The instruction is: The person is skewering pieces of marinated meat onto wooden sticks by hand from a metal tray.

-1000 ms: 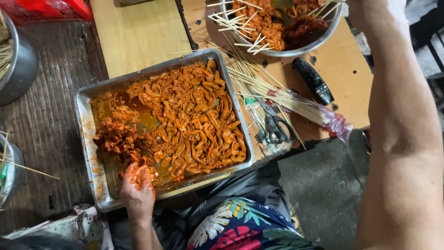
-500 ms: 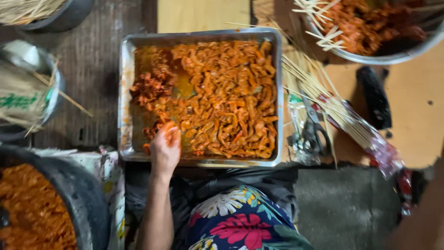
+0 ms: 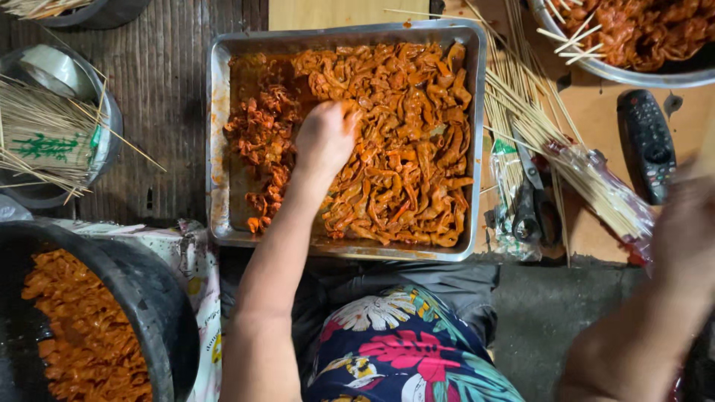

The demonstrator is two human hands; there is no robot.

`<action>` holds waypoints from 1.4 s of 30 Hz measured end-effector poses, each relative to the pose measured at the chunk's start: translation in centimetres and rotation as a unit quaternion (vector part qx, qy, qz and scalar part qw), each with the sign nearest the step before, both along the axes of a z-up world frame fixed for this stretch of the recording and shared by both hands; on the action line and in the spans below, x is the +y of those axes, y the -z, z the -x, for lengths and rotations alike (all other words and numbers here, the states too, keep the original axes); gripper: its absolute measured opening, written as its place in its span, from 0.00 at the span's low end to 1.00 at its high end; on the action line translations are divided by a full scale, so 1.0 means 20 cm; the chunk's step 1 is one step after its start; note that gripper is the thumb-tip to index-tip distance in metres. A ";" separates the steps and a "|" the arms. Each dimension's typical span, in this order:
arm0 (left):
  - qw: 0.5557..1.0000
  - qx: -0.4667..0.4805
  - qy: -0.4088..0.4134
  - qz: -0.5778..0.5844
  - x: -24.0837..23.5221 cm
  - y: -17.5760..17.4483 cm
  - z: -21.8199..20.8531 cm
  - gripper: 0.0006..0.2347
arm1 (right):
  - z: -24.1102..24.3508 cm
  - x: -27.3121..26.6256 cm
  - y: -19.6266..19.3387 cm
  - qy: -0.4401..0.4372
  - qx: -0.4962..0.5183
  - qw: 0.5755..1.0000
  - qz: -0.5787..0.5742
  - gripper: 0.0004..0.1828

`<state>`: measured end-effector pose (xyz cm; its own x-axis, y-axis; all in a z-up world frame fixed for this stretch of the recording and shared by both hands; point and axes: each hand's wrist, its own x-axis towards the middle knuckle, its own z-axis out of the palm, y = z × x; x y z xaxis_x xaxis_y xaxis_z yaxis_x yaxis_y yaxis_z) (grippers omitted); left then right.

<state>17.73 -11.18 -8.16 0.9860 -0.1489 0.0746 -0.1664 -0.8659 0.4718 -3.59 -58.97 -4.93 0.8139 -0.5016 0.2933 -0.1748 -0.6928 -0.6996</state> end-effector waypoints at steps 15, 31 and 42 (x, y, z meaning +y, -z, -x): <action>0.706 0.136 -0.109 0.686 0.27 0.25 0.41 0.05 | 0.05 1.18 -0.04 -0.213 0.235 0.828 -0.462 0.07; 0.586 0.117 -0.113 0.794 0.41 0.04 0.68 0.06 | 0.12 1.60 -0.06 -0.319 0.215 0.765 -0.516 0.03; 0.603 0.107 -0.146 0.777 0.50 -0.04 0.71 0.11 | 0.11 1.69 -0.12 -0.331 0.202 0.776 -0.496 0.02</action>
